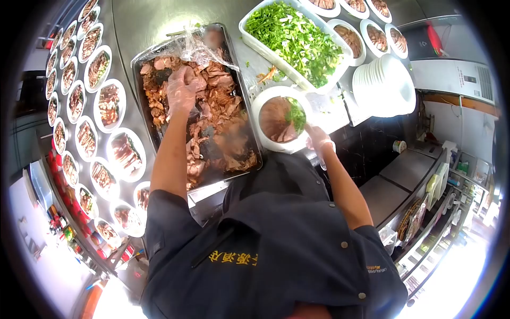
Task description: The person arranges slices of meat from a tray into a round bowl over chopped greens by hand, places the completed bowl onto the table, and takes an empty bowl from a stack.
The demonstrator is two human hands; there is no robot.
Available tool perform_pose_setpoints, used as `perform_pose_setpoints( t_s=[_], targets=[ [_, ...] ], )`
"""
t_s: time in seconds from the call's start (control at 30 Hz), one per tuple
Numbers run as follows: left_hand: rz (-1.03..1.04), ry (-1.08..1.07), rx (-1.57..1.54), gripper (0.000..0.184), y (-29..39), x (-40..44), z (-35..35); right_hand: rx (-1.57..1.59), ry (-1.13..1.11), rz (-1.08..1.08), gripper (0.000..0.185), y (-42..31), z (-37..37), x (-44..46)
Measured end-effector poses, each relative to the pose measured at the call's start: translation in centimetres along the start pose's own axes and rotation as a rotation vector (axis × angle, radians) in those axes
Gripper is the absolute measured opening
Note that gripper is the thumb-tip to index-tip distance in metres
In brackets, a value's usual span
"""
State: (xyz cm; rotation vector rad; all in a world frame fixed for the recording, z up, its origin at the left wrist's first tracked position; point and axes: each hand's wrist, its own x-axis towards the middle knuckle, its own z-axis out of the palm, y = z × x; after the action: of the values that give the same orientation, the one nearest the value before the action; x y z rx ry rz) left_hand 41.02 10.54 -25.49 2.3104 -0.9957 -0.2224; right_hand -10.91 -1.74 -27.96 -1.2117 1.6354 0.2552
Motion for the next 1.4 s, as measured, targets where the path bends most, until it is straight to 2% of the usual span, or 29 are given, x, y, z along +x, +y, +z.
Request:
perform_pose_setpoints(
  t_s=[0.03,0.1,0.2,0.23,0.3,0.33,0.43,0.5,0.57,0.6,0.63,0.7,0.73,0.77,0.8,0.87,0.9,0.93,0.97,1.0,1.03,1.1,1.17,1.2,1.27,1.3,1.33,1.4],
  targets=[
    [-0.018,-0.011,-0.165,0.055,-0.5,0.4,-0.2,0.001,0.003,0.002,0.074,0.2,0.2,-0.9],
    [-0.089,-0.006,-0.188,0.056,-1.8,0.9,-1.0,-0.02,0.141,-0.105,0.075,0.3,0.6,-2.5],
    [-0.315,0.012,-0.254,0.063,-3.4,1.4,-1.7,-0.006,0.163,-0.071,0.074,2.0,1.1,-2.4],
    [-0.32,0.007,-0.254,0.063,-3.5,1.2,-1.6,-0.012,0.168,-0.07,0.074,3.3,1.3,-2.1],
    [0.22,0.021,0.163,0.077,-3.1,0.8,-0.9,-0.1,0.212,-0.097,0.072,3.4,1.8,-2.3],
    [0.2,-0.083,0.159,0.085,-1.8,0.2,-1.1,-0.136,0.24,-0.069,0.072,2.0,1.8,-3.7],
    [0.114,-0.129,0.125,0.089,0.2,-0.2,-1.0,-0.218,0.242,-0.032,0.068,0.9,1.8,-4.3],
    [0.181,-0.089,0.202,0.084,-0.5,-0.7,-0.7,-0.225,0.281,-0.04,0.063,0.8,1.8,-4.4],
    [0.248,-0.121,0.188,0.074,-1.2,-0.8,-0.5,-0.231,0.312,-0.054,0.061,0.7,1.9,-4.7],
    [0.272,-0.144,0.291,0.068,-1.1,-1.0,-0.9,-0.242,0.337,-0.069,0.059,0.7,1.9,-4.8],
    [0.277,-0.144,0.288,0.068,-1.7,-0.6,-0.7,-0.239,0.341,-0.067,0.059,2.4,1.8,-3.7],
    [0.338,-0.187,0.341,0.062,-3.1,-0.1,-0.7,-0.437,0.345,-0.249,0.056,4.1,1.9,-3.0],
    [0.307,-0.191,0.328,0.052,-2.4,0.2,-1.9,-0.436,0.346,-0.251,0.056,4.0,2.0,-3.4],
    [0.308,-0.187,0.33,0.052,-3.8,0.9,-0.8,-0.37,0.386,-0.187,0.054,3.8,2.0,-3.8],
    [-0.025,-0.208,-0.472,0.048,-6.4,2.2,1.4,-0.303,0.424,-0.124,0.051,3.2,1.9,-4.5],
    [0.521,0.159,0.035,0.034,-7.4,2.8,0.6,-0.328,0.49,-0.149,0.049,2.1,1.3,-5.5],
    [0.526,0.16,0.039,0.034,-5.6,2.3,-1.5,-0.355,0.555,-0.171,0.047,1.8,1.3,-5.6],
    [0.029,-0.051,-0.398,0.033,-2.5,1.4,-3.6,-0.401,0.581,-0.271,0.042,1.8,1.2,-5.3],
    [-0.482,-0.267,-0.814,0.032,0.5,0.3,-5.4,-0.391,0.584,-0.272,0.042,0.7,1.3,-5.7],
    [-0.484,-0.251,-0.983,0.035,2.8,-1.6,-6.7,-0.348,0.581,-0.405,0.04,-1.4,1.5,-7.3],
    [-0.482,-0.26,-0.978,0.035,4.7,-3.4,-7.7,-0.305,0.576,-0.534,0.039,-3.4,1.8,-8.9],
    [-0.489,-0.449,-1.399,0.04,7.6,-6.5,-8.8,-0.135,0.317,-0.724,0.044,-7.1,2.4,-11.3],
    [-0.511,-0.522,-1.428,0.051,8.9,-9.8,-7.3,0.134,-0.022,-0.781,0.058,-10.7,3.7,-13.6],
    [-0.539,-0.562,-1.361,0.051,10.7,-11.3,-7.5,0.848,-0.541,-0.987,0.07,-10.5,6.4,-11.6],
    [-0.514,-0.686,-1.215,0.048,11.7,-13.9,-6.7,0.277,-0.287,-1.055,0.06,-16.3,6.7,-15.8],
    [-0.463,-0.761,-1.131,0.046,10.9,-14.6,-5.7,-0.22,-0.124,-0.826,0.054,-20.0,5.3,-19.7],
    [-0.44,-0.779,-1.139,0.046,11.6,-15.6,-6.0,-0.335,-0.114,-0.894,0.048,-20.6,5.9,-20.0],
    [-0.583,-0.765,-1.176,0.032,12.6,-17.4,-6.9,-0.451,-0.085,-0.958,0.044,-20.4,7.7,-19.3]
  ],
)
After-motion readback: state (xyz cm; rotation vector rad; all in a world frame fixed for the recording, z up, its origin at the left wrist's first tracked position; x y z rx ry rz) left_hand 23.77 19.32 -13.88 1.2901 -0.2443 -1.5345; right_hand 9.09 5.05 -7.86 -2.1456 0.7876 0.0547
